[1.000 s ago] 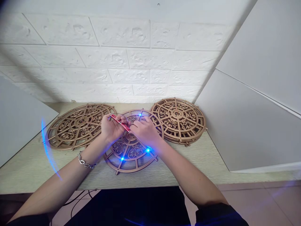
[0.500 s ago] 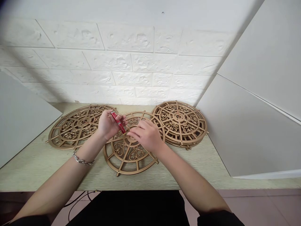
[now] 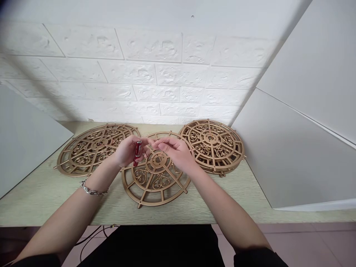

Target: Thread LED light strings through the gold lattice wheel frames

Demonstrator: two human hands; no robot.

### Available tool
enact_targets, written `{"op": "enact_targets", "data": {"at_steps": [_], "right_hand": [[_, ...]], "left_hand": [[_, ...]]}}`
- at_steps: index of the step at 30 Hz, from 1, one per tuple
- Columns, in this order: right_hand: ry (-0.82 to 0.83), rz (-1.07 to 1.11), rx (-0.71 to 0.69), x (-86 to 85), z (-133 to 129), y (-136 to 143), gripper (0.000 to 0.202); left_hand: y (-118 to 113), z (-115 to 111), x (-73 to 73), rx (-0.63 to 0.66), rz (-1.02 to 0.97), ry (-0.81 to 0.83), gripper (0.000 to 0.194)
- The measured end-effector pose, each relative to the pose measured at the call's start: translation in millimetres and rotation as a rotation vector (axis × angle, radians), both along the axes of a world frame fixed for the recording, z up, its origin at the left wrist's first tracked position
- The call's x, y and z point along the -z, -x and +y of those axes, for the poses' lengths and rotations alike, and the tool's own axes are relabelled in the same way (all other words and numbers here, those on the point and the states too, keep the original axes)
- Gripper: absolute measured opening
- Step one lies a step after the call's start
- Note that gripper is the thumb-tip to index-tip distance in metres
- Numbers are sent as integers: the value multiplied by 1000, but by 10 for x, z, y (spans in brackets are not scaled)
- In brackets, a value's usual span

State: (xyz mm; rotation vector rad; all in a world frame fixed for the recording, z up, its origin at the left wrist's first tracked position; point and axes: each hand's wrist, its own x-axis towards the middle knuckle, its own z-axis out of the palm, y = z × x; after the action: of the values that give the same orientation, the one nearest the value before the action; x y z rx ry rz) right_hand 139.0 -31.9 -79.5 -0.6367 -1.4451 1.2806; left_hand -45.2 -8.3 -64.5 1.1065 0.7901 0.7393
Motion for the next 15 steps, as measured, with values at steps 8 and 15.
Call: {"op": "enact_targets", "data": {"at_steps": [8,15], "right_hand": [[-11,-117,74,64,54,-23,24],[-43,-784,356,130,92,-44,30]], "left_hand": [[65,35,-6,159,-52,-74,33],[177,247,90,-205,-167,56,27]]}}
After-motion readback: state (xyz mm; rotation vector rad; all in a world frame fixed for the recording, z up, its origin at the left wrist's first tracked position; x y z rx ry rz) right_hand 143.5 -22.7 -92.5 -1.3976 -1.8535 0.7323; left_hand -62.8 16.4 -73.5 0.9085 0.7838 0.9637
